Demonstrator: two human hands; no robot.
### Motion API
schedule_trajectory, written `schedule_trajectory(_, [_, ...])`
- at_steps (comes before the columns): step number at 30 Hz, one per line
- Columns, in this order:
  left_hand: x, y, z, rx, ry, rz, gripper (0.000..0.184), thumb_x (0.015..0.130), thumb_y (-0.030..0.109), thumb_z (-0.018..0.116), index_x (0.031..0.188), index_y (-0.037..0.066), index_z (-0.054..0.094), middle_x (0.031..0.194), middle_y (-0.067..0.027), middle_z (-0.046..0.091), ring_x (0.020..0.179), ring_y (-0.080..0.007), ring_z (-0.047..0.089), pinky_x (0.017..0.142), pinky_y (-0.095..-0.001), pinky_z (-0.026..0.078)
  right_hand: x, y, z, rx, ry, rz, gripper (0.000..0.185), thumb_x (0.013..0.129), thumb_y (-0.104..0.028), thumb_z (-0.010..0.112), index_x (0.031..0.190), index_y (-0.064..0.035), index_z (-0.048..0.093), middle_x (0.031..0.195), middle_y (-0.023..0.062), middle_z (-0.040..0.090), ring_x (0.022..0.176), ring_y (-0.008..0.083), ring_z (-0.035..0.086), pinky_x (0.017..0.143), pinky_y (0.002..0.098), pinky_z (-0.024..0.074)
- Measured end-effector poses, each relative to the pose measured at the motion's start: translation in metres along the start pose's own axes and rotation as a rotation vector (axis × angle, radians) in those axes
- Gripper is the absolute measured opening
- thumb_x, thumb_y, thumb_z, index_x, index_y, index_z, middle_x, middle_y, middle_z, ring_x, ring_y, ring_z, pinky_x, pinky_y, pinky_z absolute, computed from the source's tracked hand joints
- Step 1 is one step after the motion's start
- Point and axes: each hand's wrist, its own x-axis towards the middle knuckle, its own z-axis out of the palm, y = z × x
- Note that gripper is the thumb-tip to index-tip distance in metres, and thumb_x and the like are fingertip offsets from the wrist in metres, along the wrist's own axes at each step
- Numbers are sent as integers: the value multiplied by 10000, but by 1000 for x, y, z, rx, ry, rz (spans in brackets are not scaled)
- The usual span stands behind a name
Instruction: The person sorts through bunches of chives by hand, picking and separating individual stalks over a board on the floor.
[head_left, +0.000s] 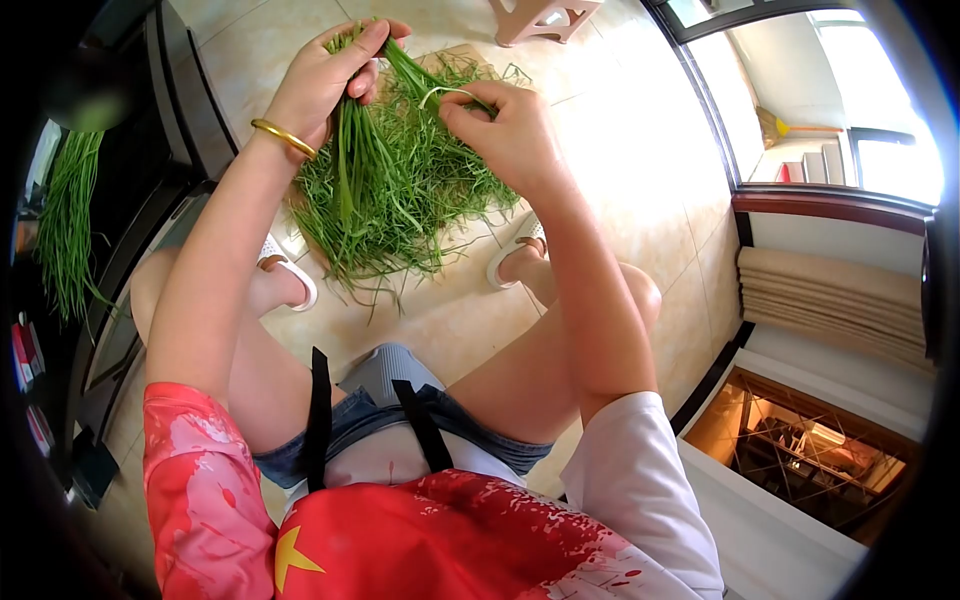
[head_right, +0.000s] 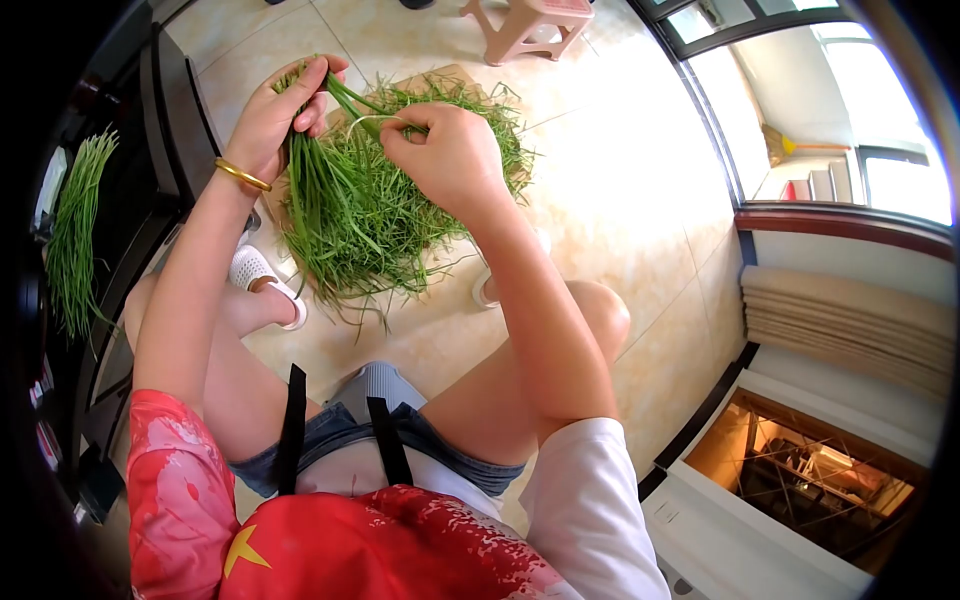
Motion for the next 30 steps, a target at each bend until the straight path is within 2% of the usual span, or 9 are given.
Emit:
schedule_trajectory(4, [-2,-2,2,8,13,11,308,921,311,593,1040,30,633,689,59,473,526,-2,355,521,-172,337,1,0,4,97,88,18,211,743,-272,637,811,-79,689,603,79,580,532,185,540,546,307,440])
schedule_trajectory(6, [-1,-5,0,-22,26,30,321,949,296,548,1083,7,584,890,31,513,540,-9,351,548,-191,353,3,1,6,152,261,2,199,749,-237,623,769,-44,669,552,34,539,498,132,479,516,288,404])
schedule_trajectory(9, [5,-6,-14,-85,114,73,319,954,293,538,1100,11,573,905,29,521,544,-15,347,557,-199,362,7,8,0,405,338,-28,254,811,-263,626,758,-18,666,542,-22,501,502,79,412,492,264,357])
schedule_trajectory(13, [7,-1,-21,-194,54,116,323,957,278,534,1137,11,548,962,25,534,567,-20,347,569,-199,371,4,13,-25,443,308,146,443,866,-457,612,733,-41,686,510,-53,400,496,38,312,487,206,231])
schedule_trajectory(17, [8,1,-24,-247,73,89,318,957,271,534,1140,11,549,969,23,534,570,-22,345,571,-198,371,-1,17,-36,373,229,124,385,870,-386,601,797,-20,697,525,-44,414,497,61,375,469,251,291])
schedule_trajectory(20, [8,1,-25,-247,64,100,319,957,270,534,1147,14,548,967,21,535,571,-25,344,572,-199,373,-7,18,-26,366,114,-23,288,866,-302,624,854,-25,700,541,-75,399,508,22,314,479,202,231])
schedule_trajectory(23, [8,-1,-24,-258,89,87,320,955,268,540,1147,13,550,962,21,535,569,-26,347,572,-202,376,-11,13,-15,126,9,-16,301,807,-344,642,979,-105,704,645,54,628,581,127,563,580,292,452])
schedule_trajectory(27, [7,-4,-21,-242,100,73,322,951,265,548,1147,10,554,951,21,535,567,-27,352,578,-205,387,-7,12,6,62,71,-57,344,772,-407,650,999,-153,702,661,84,640,594,231,604,583,347,475])
schedule_trajectory(30, [7,-5,-19,-225,101,63,312,951,269,547,1131,16,561,953,18,538,568,-25,355,579,-207,395,-4,5,7,-61,66,32,335,769,-402,654,990,-154,703,641,81,630,590,237,606,582,351,475])
